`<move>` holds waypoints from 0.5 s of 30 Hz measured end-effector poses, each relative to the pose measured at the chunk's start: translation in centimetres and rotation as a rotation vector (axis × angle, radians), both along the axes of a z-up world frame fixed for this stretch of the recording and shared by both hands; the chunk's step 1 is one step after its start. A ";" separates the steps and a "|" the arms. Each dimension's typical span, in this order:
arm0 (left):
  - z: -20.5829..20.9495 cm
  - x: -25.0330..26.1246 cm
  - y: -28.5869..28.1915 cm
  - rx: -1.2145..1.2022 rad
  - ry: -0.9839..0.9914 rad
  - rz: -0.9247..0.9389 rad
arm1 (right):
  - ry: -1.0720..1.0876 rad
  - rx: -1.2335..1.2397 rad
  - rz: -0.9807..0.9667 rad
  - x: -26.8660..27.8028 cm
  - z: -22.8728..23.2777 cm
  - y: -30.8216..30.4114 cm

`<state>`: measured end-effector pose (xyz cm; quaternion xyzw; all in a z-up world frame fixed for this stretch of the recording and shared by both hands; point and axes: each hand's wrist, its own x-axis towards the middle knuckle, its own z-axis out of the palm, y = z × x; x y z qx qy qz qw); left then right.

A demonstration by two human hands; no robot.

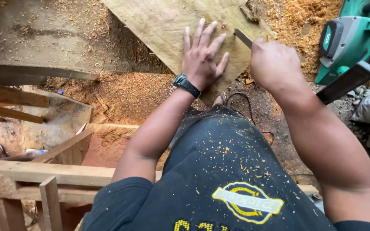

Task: Planing, measuring, and cleaning wooden boards in a workshop environment.

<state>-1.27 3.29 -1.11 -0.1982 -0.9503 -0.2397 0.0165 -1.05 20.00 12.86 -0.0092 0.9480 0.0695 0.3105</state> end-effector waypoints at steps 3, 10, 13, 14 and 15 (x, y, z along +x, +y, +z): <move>-0.1 0.7 -0.3 0.043 0.029 0.018 | -0.021 -0.007 0.059 -0.1 1.0 0.2; 0.0 0.8 -0.3 0.126 0.004 0.128 | 0.015 -0.523 -0.377 0.7 -0.9 8.0; 3.4 2.7 1.2 -0.215 -0.069 -0.065 | 0.137 -0.607 -0.525 -0.5 -1.9 8.2; 4.8 3.8 1.8 -0.378 -0.115 -0.232 | 0.099 -0.687 -0.644 -1.2 -1.6 7.4; 1.7 6.0 1.6 -0.383 -0.116 -0.217 | 0.095 -0.693 -0.630 -2.4 -4.0 8.8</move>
